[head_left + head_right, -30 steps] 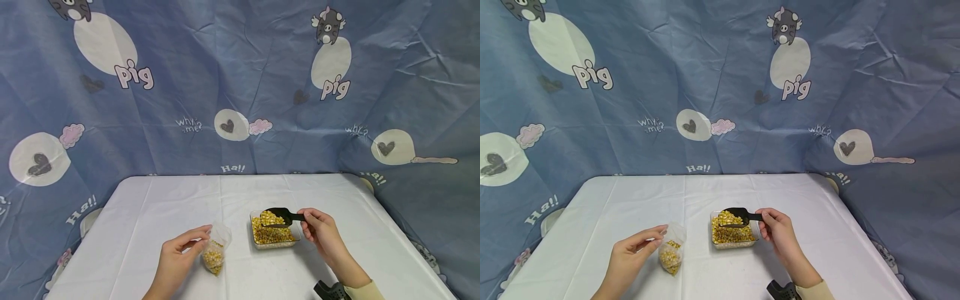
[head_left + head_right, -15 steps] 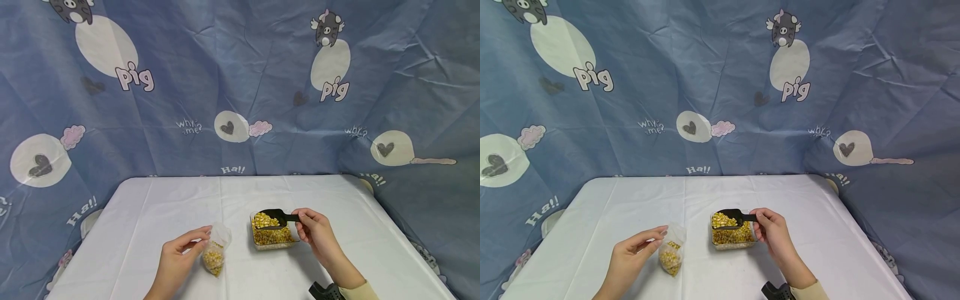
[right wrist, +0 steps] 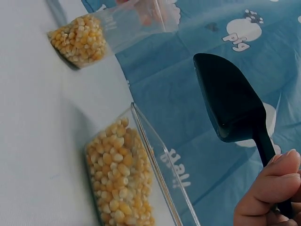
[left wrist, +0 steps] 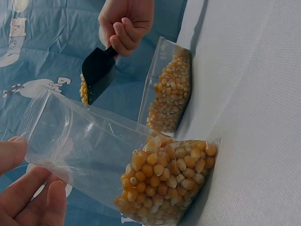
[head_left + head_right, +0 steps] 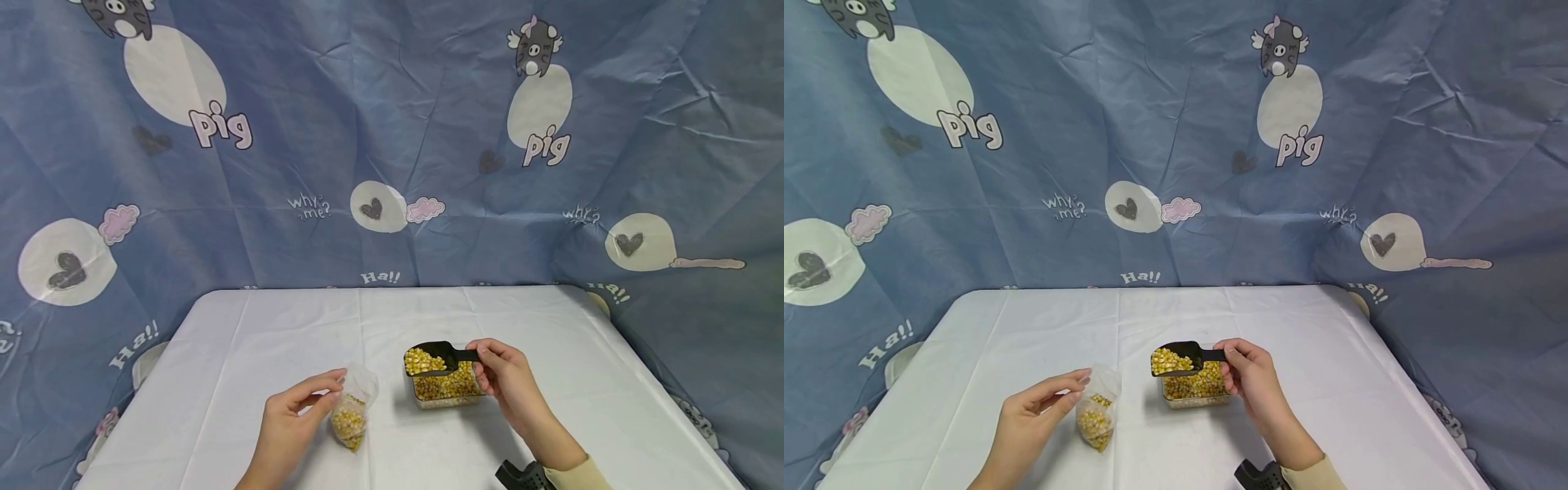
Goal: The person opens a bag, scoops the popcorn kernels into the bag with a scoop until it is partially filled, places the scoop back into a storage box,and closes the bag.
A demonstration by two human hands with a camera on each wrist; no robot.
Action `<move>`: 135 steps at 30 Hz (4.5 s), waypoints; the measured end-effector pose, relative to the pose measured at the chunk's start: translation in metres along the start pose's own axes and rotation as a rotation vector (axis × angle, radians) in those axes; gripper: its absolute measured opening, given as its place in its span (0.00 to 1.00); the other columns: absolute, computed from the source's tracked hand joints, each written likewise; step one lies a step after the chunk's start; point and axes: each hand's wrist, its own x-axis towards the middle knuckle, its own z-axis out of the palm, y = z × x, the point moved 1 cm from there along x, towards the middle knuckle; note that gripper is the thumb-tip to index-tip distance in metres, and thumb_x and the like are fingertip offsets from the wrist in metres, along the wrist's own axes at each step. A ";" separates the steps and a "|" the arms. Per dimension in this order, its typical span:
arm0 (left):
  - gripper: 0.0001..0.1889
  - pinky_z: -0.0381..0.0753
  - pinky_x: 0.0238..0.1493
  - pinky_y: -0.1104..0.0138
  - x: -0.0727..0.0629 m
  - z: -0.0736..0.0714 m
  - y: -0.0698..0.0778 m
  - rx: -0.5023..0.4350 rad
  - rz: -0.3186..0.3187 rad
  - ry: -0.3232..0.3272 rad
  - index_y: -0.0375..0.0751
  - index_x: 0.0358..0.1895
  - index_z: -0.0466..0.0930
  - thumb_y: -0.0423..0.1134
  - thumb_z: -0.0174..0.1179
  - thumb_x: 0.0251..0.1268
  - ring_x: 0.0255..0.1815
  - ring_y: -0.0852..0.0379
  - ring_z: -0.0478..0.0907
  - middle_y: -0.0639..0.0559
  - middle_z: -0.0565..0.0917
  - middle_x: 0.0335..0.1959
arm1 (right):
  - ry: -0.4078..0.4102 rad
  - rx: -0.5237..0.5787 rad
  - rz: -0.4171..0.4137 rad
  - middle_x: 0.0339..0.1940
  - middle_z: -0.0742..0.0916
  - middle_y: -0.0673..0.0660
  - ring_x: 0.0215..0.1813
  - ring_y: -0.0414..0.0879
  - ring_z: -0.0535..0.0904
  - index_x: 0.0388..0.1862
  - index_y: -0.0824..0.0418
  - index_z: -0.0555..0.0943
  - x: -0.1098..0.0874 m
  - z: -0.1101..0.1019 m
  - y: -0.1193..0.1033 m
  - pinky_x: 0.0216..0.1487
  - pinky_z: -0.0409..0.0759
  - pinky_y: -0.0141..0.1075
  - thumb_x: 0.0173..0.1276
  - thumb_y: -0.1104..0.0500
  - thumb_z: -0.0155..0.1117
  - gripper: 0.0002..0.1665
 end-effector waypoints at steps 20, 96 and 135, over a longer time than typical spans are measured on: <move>0.08 0.84 0.45 0.68 0.000 0.000 0.000 0.024 -0.022 -0.002 0.48 0.42 0.88 0.29 0.67 0.65 0.54 0.54 0.84 0.50 0.87 0.52 | -0.063 0.020 -0.012 0.22 0.78 0.54 0.17 0.40 0.70 0.51 0.72 0.77 0.000 0.028 -0.004 0.17 0.65 0.28 0.80 0.57 0.56 0.17; 0.10 0.84 0.45 0.68 -0.001 0.002 0.003 0.014 0.043 -0.001 0.46 0.42 0.87 0.26 0.67 0.64 0.53 0.53 0.85 0.47 0.87 0.51 | -0.142 -0.524 -0.605 0.18 0.78 0.49 0.16 0.37 0.71 0.42 0.51 0.83 -0.026 0.096 -0.018 0.13 0.70 0.30 0.80 0.59 0.57 0.08; 0.10 0.84 0.44 0.68 0.001 0.000 0.001 0.016 0.035 0.014 0.47 0.42 0.87 0.26 0.67 0.65 0.53 0.53 0.84 0.47 0.88 0.50 | -0.042 -0.494 -0.550 0.24 0.84 0.56 0.23 0.54 0.83 0.43 0.65 0.83 -0.032 0.070 -0.064 0.23 0.85 0.42 0.78 0.67 0.56 0.08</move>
